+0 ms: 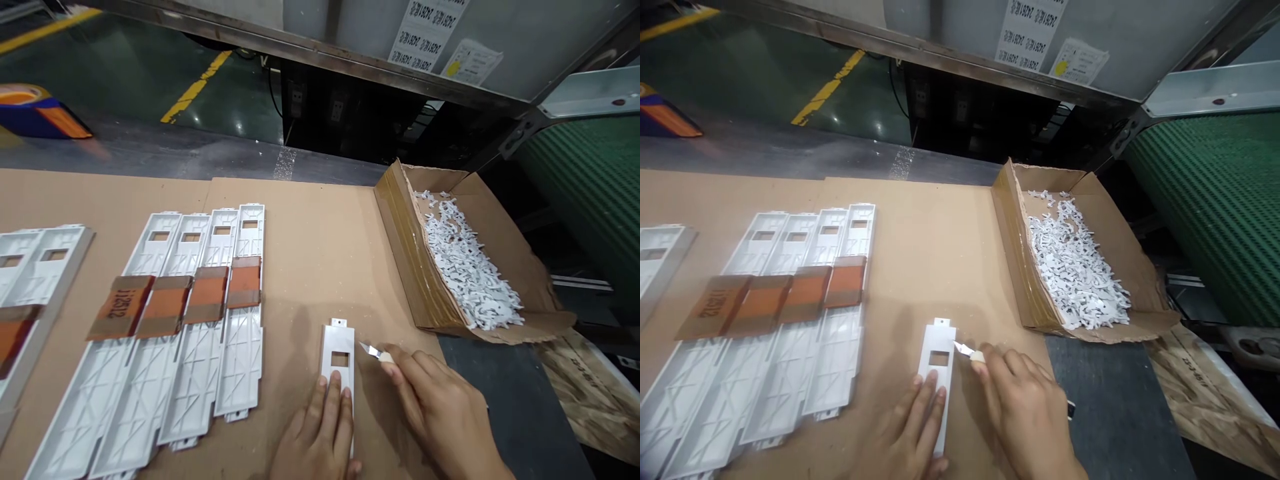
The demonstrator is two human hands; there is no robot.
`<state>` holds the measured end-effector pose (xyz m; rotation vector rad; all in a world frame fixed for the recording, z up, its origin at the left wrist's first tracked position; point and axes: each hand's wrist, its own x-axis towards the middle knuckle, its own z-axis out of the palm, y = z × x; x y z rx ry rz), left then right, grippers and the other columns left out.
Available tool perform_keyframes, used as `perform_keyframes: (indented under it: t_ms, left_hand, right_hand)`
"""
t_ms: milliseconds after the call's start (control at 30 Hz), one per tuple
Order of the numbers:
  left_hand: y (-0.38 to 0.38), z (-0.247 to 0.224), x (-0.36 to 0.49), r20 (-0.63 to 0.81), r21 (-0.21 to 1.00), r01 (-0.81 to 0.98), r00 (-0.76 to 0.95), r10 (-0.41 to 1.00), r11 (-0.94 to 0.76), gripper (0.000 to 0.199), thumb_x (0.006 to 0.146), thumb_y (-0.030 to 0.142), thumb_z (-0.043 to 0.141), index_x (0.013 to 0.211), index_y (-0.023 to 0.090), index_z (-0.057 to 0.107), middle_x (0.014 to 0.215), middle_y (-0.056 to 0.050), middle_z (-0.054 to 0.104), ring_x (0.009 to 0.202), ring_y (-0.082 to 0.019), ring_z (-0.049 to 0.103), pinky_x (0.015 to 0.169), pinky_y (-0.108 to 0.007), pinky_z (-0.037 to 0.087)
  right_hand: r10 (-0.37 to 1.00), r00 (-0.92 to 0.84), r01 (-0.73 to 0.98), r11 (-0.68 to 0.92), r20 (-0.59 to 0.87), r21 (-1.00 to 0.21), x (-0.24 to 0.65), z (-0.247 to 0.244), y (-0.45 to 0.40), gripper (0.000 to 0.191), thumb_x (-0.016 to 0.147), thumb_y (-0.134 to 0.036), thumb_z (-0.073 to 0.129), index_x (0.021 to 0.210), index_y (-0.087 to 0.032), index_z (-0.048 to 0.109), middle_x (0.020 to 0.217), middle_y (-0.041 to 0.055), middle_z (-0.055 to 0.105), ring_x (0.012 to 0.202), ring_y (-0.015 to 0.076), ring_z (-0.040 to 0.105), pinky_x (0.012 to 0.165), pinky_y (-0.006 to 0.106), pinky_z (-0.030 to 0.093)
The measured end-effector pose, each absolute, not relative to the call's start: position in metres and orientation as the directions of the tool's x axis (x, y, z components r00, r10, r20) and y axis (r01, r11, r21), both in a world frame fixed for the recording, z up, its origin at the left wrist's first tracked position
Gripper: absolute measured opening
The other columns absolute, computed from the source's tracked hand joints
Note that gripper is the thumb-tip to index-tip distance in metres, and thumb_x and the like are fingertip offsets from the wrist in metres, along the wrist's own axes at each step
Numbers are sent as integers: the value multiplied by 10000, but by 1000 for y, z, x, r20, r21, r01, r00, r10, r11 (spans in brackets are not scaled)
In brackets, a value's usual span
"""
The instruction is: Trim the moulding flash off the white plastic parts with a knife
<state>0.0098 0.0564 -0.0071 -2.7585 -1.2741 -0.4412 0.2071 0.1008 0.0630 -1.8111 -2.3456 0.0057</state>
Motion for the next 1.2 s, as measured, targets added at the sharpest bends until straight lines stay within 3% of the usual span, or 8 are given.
perform_keyframes:
  t_ms: [200, 300, 400, 567, 667, 767, 900, 1200]
  left_hand:
    - [68, 16, -11, 254, 16, 621, 756, 604, -784, 433, 919, 324, 385, 1321, 479, 340, 1331, 35, 517, 1147, -213, 525, 826, -334, 407]
    - [75, 24, -4, 339, 54, 508, 801, 494, -860, 280, 933, 312, 369, 1108, 397, 571, 1292, 137, 536, 1165, -158, 484, 883, -333, 396]
    - [88, 42, 9, 420, 64, 357, 837, 350, -932, 250, 909, 255, 413, 812, 269, 643, 1079, 80, 662, 1091, -154, 523, 984, -333, 342]
    - [92, 74, 11, 387, 6, 488, 804, 452, -873, 239, 825, 185, 422, 936, 137, 629, 934, -94, 685, 754, -198, 611, 752, -328, 484]
    - [72, 68, 4, 269, -19, 695, 696, 665, -719, 431, 766, 201, 464, 1183, 144, 552, 1096, -174, 648, 706, -240, 631, 500, -317, 510]
    - [48, 47, 1, 91, -114, 836, 546, 833, -536, 573, 718, 176, 551, 1288, 183, 498, 1299, -170, 525, 591, -186, 615, 342, -234, 440]
    - [27, 25, 7, 19, -149, 878, 462, 887, -455, 547, 674, 239, 666, 1211, 170, 586, 1333, -109, 479, 499, -139, 576, 356, -230, 465]
    - [21, 22, 15, -44, 18, 914, 406, 913, -406, 686, 581, 425, 771, 1196, 175, 598, 1287, -105, 530, 497, -139, 559, 407, -251, 504]
  right_hand:
    - [995, -68, 913, 94, 80, -397, 227, 54, 79, 237, 937, -339, 423, 1027, -271, 632, 952, -26, 707, 820, 116, 677, 650, 153, 499]
    - [997, 21, 862, 23, 80, -506, 249, 51, 65, 239, 902, -356, 478, 1009, -255, 667, 954, -4, 717, 831, 134, 685, 686, 139, 514]
    - [966, 244, 807, -151, 90, -570, 281, 53, 46, 280, 849, -432, 539, 976, -241, 699, 947, 9, 722, 855, 168, 685, 695, 151, 528]
    - [833, 550, 678, -402, 61, -616, 327, 65, 15, 421, 856, -497, 502, 1156, -232, 630, 1106, 22, 674, 992, 208, 641, 748, 204, 539]
    - [886, 445, 789, -320, 128, -524, 319, 68, 12, 388, 859, -483, 505, 1116, -230, 648, 1050, 26, 694, 940, 203, 661, 710, 193, 542]
    - [957, 184, 892, -66, 225, -447, 283, 62, 24, 287, 891, -405, 482, 1044, -238, 658, 1004, 22, 703, 891, 174, 674, 705, 178, 529]
    - [969, -99, 913, 179, 228, -367, 227, 50, 45, 260, 941, -340, 405, 1063, -242, 613, 907, 11, 695, 801, 142, 670, 646, 187, 508]
    - [929, -322, 905, 358, 180, -229, 175, 39, 67, 326, 974, -316, 313, 898, -216, 614, 736, 16, 630, 627, 147, 610, 561, 251, 417]
